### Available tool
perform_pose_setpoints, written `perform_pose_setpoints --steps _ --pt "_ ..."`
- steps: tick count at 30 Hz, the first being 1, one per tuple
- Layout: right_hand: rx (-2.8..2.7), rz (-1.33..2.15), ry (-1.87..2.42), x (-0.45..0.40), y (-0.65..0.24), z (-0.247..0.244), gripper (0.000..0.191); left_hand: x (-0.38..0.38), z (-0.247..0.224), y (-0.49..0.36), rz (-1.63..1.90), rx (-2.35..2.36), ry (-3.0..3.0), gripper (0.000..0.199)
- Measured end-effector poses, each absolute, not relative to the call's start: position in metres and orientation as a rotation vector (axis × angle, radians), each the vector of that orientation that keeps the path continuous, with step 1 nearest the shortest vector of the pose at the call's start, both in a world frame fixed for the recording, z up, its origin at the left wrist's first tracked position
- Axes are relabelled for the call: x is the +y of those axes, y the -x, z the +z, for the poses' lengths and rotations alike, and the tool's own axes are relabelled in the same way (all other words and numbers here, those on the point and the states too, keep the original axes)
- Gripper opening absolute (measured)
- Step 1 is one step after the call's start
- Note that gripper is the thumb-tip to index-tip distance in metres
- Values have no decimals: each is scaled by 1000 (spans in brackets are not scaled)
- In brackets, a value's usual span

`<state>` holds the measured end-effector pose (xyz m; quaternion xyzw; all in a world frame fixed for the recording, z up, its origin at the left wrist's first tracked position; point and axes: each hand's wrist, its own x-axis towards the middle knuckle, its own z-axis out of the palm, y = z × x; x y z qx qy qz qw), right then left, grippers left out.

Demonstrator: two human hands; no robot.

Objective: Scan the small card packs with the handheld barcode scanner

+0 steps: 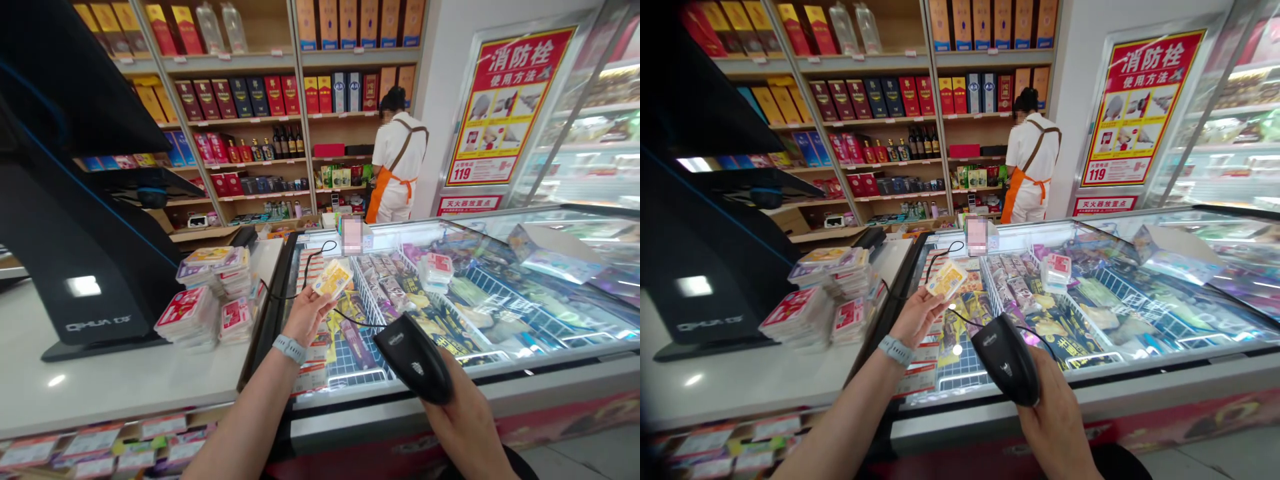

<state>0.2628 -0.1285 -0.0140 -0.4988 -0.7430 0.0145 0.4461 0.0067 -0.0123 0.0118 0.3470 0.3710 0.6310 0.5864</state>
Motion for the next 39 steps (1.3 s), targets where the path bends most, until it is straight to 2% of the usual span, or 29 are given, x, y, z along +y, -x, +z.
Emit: perform_pose_setpoints --steps 5,11,18,39 --pt "-1860 23 1225 -128 -261 -12 36 -14 -2 -1 1516 899 -830 64" --pt "-1879 -24 1264 -125 -256 -9 35 -18 -1 -2 1549 928 -945 69" --pt "-1875 78 1285 -122 -253 -2 33 -18 0 -2 1573 891 -1105 79" --pt "-1875 90 1276 -120 -247 -2 34 -21 8 -4 1671 921 -1195 74"
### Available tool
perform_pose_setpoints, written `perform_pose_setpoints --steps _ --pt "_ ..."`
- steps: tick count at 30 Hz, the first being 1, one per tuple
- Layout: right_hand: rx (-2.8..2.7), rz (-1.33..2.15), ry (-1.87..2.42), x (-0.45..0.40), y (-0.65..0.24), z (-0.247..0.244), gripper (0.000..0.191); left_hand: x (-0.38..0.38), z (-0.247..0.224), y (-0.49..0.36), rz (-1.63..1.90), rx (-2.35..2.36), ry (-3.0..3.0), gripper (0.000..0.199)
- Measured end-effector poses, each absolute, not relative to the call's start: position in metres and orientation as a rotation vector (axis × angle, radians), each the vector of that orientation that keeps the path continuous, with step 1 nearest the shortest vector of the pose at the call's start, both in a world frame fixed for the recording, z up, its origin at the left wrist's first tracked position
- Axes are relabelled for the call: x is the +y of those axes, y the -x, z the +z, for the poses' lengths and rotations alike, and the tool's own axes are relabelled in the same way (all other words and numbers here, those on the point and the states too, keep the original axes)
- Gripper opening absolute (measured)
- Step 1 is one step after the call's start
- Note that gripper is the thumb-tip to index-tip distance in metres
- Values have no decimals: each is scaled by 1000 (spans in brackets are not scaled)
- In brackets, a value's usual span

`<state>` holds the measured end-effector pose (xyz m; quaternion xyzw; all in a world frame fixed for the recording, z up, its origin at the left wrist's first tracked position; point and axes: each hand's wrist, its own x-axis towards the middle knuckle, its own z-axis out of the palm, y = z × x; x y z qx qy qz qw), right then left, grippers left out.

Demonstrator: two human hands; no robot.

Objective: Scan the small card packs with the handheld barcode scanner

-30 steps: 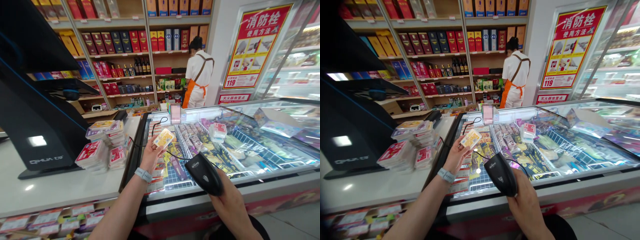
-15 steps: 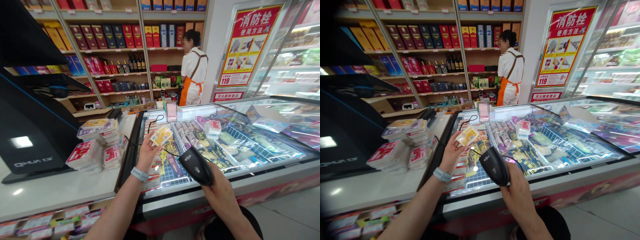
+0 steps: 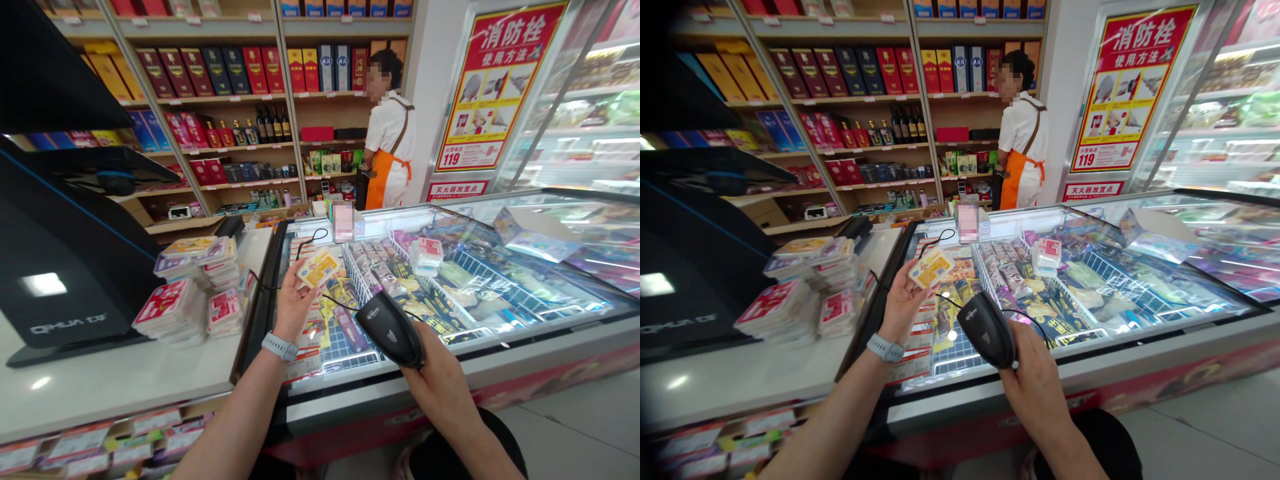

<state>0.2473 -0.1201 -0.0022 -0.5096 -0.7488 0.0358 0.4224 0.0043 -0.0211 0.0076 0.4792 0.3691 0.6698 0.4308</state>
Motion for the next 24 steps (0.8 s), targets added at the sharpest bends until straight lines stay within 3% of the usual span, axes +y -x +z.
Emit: perform_pose_setpoints --steps 24 --pt "-1872 177 1299 -108 -239 3 33 -9 -8 4 1747 899 -1256 71"
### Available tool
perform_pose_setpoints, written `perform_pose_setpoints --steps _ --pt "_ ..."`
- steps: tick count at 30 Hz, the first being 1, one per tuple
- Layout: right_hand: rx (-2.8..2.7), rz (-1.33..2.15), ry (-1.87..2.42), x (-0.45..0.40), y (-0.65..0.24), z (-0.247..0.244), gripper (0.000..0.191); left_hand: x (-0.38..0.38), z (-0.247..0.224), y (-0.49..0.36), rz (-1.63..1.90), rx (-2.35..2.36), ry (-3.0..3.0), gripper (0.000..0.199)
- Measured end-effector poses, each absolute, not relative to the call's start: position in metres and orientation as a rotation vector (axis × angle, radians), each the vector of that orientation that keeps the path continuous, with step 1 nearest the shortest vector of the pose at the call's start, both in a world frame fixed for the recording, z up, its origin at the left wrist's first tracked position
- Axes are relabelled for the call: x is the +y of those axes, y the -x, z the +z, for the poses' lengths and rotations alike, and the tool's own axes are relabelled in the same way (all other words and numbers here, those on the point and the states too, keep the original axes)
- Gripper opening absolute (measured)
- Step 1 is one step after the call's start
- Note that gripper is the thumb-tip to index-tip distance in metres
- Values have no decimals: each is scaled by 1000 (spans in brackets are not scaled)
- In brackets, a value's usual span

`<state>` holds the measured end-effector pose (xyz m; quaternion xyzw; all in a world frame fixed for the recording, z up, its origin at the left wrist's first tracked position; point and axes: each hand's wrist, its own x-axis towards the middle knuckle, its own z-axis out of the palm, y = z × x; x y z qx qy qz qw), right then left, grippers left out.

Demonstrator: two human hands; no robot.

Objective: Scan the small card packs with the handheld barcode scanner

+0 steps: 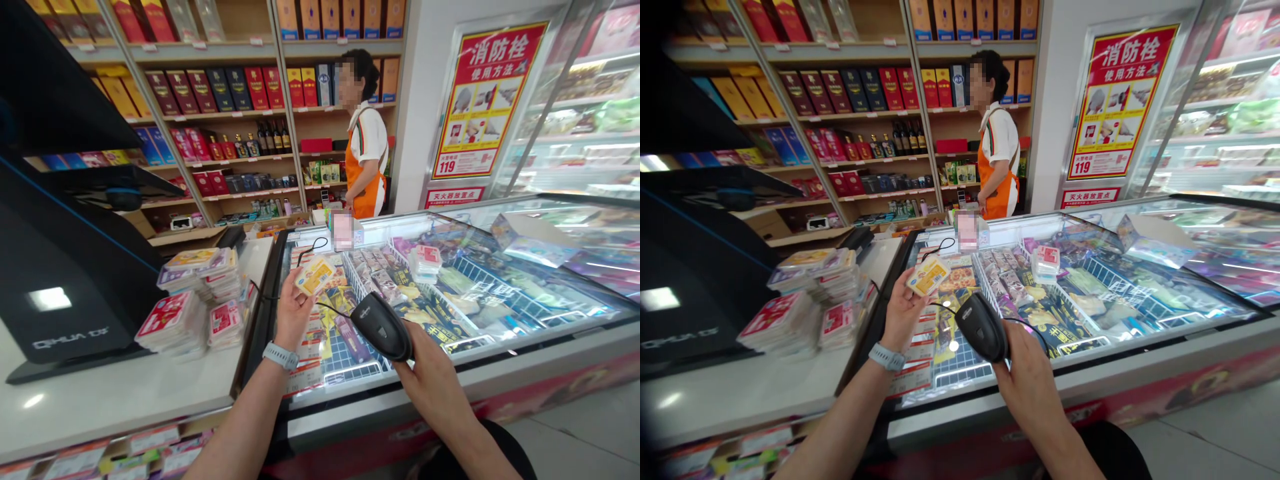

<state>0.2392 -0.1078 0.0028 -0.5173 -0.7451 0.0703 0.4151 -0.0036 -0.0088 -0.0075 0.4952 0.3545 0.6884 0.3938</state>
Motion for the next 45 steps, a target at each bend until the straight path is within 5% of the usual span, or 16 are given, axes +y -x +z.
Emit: perform_pose_setpoints --steps 45 --pt "-1894 250 1310 -105 -232 10 24 -12 -4 0 1753 924 -1325 67"
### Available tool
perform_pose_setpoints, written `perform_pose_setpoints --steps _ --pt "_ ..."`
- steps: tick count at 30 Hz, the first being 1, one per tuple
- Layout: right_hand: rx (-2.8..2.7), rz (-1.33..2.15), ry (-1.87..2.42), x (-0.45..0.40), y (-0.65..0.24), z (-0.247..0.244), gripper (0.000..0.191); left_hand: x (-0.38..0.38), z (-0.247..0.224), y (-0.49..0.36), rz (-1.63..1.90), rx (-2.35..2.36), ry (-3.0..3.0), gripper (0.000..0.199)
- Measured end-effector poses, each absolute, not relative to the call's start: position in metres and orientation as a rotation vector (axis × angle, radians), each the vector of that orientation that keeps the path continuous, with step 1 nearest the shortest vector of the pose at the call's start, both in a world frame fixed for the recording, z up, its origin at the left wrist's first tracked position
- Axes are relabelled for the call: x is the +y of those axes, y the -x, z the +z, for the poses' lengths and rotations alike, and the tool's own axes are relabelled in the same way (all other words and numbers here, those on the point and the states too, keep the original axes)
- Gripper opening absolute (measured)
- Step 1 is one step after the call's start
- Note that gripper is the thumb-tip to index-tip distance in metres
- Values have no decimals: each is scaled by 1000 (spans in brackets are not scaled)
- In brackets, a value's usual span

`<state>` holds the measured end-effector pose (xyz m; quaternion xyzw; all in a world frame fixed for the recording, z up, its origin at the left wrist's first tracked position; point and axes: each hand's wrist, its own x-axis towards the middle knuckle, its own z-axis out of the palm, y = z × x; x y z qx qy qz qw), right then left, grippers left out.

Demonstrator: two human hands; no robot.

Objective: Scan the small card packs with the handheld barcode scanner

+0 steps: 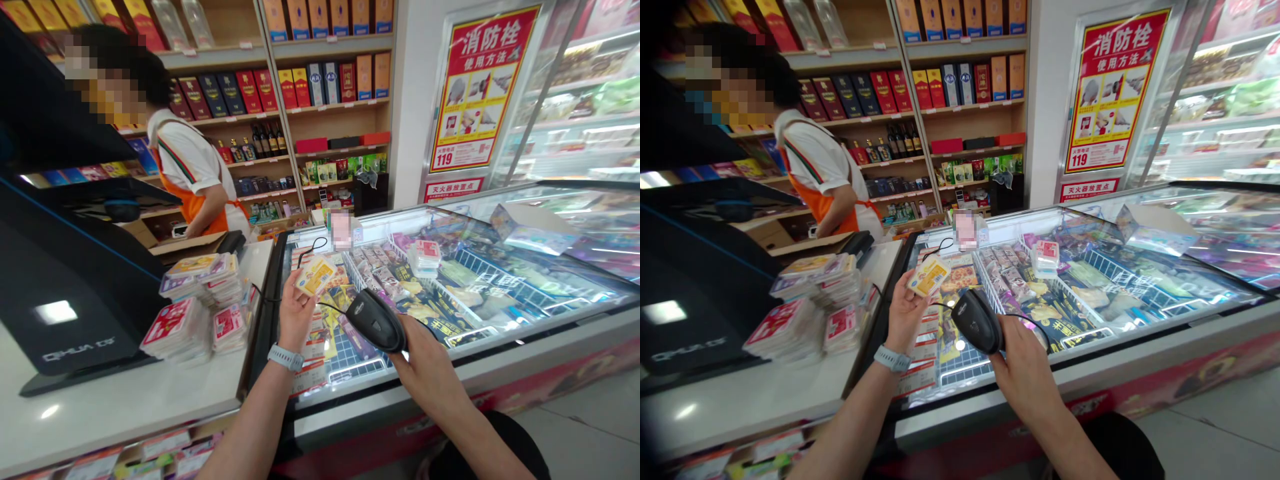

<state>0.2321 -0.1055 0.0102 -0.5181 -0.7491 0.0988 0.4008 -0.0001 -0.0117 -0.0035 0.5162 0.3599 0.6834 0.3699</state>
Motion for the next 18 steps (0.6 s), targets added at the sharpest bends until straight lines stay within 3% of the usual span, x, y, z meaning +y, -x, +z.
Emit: perform_pose_setpoints --steps 18 --pt "-1907 164 1324 -104 -231 9 25 -7 -9 2 1752 917 -1322 68"
